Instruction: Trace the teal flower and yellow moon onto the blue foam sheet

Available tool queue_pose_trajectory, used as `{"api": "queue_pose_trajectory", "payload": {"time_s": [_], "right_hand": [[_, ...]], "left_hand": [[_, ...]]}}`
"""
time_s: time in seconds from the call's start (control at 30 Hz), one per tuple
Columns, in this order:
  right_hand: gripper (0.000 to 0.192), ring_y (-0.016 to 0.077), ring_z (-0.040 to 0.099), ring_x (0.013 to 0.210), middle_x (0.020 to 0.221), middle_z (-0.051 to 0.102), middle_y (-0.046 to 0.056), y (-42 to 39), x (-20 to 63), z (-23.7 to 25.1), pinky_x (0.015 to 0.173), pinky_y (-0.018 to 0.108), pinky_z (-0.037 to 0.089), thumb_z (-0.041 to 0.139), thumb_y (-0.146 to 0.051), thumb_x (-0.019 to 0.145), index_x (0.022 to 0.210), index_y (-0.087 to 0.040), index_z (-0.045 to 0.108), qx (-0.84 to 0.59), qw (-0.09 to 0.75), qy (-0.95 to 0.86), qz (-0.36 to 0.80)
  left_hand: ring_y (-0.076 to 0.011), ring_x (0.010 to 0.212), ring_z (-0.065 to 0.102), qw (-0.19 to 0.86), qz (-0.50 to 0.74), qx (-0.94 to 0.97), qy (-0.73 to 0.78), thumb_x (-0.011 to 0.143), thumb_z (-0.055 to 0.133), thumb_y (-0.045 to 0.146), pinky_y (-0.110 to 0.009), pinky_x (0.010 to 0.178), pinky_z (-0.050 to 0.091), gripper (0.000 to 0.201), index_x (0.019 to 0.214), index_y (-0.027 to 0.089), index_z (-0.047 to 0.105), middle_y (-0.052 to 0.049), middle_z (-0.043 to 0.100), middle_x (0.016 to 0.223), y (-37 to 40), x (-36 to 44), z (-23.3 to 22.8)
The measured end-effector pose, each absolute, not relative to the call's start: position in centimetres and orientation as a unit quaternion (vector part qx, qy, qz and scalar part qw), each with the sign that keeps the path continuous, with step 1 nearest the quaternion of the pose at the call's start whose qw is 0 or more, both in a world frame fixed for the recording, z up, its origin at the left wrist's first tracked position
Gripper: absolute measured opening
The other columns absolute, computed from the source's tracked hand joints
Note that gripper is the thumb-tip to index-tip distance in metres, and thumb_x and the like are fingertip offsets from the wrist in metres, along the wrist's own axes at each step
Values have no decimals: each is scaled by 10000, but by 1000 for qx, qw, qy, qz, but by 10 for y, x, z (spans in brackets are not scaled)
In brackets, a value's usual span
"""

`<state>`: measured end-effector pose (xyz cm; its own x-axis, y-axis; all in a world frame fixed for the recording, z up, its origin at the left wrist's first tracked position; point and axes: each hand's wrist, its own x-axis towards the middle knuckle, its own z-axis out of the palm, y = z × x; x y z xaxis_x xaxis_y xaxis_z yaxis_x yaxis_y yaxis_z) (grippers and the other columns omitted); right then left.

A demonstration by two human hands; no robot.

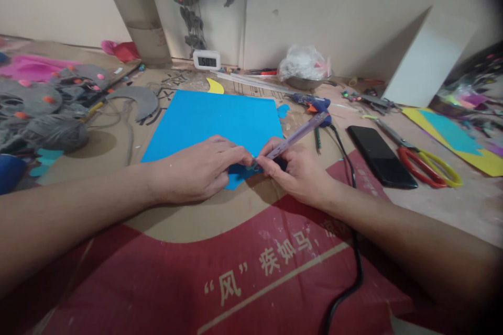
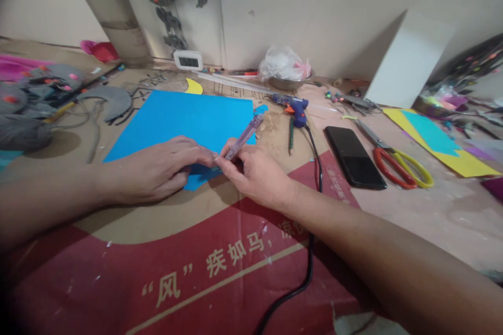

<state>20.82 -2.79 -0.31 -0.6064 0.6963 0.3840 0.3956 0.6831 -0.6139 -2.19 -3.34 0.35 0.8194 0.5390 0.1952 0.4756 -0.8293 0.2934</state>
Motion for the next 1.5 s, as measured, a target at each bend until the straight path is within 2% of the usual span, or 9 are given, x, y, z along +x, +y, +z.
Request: {"api": "queue_pose_trajectory", "payload": {"time_s": [0.5,1.17,1.5], "right_hand": [[239,122,548,650,747,619,24,-28,208,-3,637,259,421,494,-271,958,793,-158,624,-304,303,-883,190],[254,122,548,641,740,605,18,-28,209,-2,635,267,418,493,-292,962,761,-169,588,-308,314,-868,230],[252,125,551,656,767,623,30,-28,208,-3,646,267,419,489,-296,963,808,-155,630,-301,306,-878,213]], "left_hand": [[-214,1111,576,118,135,946,270,781,426,-4,-359,964,410,441,1172,166,542,-67,651,1147,-33,-22,4],[-219,1116,568,129,126,945,274,799,408,5,-373,953,402,417,1163,165,534,-73,647,1155,-34,-21,6],[-223,1120,568,135,129,944,273,815,402,21,-389,968,401,391,1151,170,535,-76,648,1158,-34,-22,6]]}}
